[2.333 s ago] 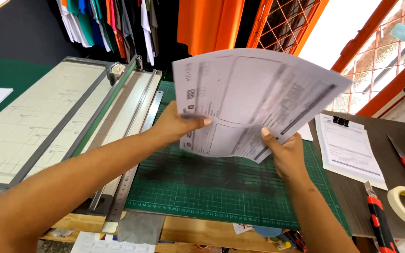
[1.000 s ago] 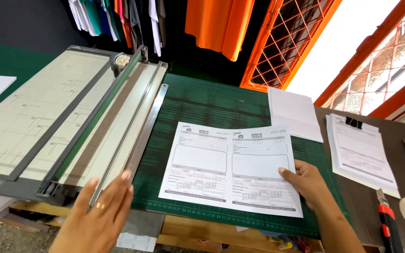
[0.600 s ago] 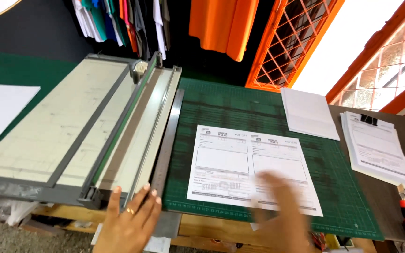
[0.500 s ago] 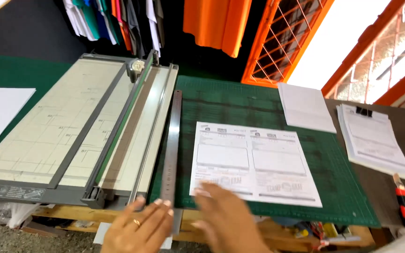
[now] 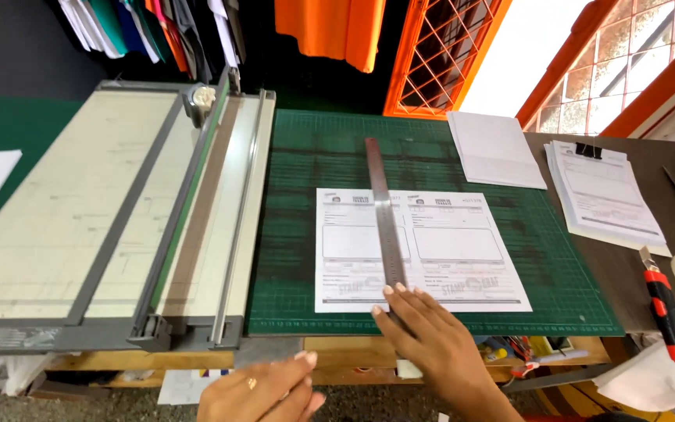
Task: Cutting printed paper sheets using a ruler and utility knife on a cutting mat
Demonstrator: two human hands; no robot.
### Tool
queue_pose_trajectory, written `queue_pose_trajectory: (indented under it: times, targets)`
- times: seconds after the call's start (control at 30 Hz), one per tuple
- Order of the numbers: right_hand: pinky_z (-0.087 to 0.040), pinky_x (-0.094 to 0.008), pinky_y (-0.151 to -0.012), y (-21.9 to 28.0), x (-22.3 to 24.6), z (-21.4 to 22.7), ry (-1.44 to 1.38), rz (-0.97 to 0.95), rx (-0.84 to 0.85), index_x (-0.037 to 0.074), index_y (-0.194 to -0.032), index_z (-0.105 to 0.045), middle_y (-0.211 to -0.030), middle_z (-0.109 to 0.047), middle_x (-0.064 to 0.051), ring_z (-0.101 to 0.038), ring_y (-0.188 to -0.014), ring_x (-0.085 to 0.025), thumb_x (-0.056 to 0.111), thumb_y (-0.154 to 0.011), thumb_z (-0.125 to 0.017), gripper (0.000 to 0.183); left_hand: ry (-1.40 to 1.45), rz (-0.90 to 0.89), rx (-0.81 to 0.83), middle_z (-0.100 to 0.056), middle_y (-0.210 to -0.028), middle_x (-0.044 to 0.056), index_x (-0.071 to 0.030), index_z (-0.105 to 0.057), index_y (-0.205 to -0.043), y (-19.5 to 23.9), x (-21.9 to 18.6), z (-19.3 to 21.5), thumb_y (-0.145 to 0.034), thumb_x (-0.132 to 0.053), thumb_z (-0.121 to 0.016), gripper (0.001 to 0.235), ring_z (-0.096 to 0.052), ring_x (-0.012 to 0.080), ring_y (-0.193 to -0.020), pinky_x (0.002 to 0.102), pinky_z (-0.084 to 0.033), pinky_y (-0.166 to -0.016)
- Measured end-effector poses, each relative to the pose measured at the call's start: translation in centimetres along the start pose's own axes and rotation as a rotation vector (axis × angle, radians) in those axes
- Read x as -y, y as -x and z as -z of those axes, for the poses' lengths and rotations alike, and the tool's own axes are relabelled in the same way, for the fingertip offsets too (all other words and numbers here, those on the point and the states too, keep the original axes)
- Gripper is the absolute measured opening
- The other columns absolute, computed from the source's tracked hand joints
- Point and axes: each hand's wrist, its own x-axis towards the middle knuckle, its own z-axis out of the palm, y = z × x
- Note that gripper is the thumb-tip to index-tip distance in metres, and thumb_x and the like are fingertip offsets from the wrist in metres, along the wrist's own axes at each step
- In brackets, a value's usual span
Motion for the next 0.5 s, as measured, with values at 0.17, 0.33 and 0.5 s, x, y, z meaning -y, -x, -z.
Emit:
queue_pose_trajectory:
  times: [0.17,0.33,0.5]
  targets:
    - [-0.028,-0.056,-0.12,3.4,-2.2,-0.4,0.12,-0.047,0.227,0.011,-0.146,-0.053,-0.154,-0.052,-0.009,-0.049,-0.141,-0.033,-0.001,-0.086,-0.051,0.061,0.149,-0.105,0.114,-0.073,-0.125,0.007,-0.015,-0.068,-0.1,-5.4,-0.8,-3.8,-0.097,-0.019,-0.061,0.008,-0.046,0.0159,-0.04,0.031,-0.044,-0.039]
    - [-0.036,-0.053,-0.111,4.3,-2.8,-0.9,0.098,-0.007,0.219,0.007,-0.146,-0.054,-0.152,-0.055,-0.012,-0.051,-0.139,-0.033,0.046,-0.076,-0.079,0.084,0.036,0.318,0.486,-0.066,-0.101,0.002,-0.017,-0.055,-0.104,-15.5,0.4,-12.8,-0.09,-0.009,-0.048,0.017,-0.069,0.041,-0.072,0.058,-0.049,-0.051]
    - [-0.043,-0.051,-0.1,4.1,-2.5,-0.9,0.062,-0.006,0.171,0.003,-0.14,-0.057,-0.149,-0.057,-0.017,-0.054,-0.136,-0.035,0.059,-0.085,-0.08,0.082,-0.096,0.469,0.439,-0.069,-0.096,0.005,-0.017,-0.059,-0.099,-19.2,6.0,-24.2,-0.085,-0.001,-0.046,0.025,-0.071,0.0442,-0.075,0.059,-0.052,-0.063]
